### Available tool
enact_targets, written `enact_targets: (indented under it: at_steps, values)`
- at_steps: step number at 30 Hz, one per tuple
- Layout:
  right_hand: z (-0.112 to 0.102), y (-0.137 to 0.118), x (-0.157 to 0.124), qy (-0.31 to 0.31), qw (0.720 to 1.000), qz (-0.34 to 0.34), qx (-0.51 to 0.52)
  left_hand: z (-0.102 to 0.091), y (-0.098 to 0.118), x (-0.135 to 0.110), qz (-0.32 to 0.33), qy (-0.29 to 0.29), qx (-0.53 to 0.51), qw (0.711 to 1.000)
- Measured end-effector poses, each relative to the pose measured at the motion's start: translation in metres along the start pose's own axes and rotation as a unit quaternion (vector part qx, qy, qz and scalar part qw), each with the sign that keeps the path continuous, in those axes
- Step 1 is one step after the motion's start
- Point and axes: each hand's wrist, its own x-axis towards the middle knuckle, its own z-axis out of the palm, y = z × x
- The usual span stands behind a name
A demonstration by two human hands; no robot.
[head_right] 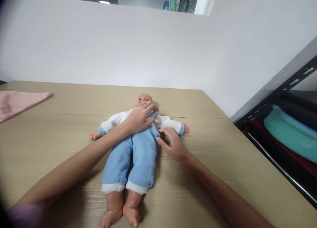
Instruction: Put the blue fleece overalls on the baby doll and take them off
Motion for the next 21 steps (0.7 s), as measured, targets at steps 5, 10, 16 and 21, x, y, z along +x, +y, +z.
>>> enact_targets:
  at_steps: [5, 10, 16, 21]
  values:
    - [0.006, 0.016, 0.004, -0.061, 0.972, 0.114, 0.196, 0.007, 0.007, -0.003, 0.023, -0.083, -0.032, 0.996]
    - [0.011, 0.024, 0.011, -0.017, 0.957, 0.146, 0.25, 0.015, 0.004, -0.005, 0.033, -0.131, -0.074, 0.988]
    - [0.006, 0.021, 0.004, 0.005, 0.991, 0.093, 0.097, 0.02, -0.003, -0.004, -0.018, -0.138, -0.169, 0.976]
    - [-0.02, 0.021, 0.004, 0.067, 0.983, -0.031, -0.169, 0.025, -0.008, -0.004, -0.075, -0.119, -0.287, 0.948]
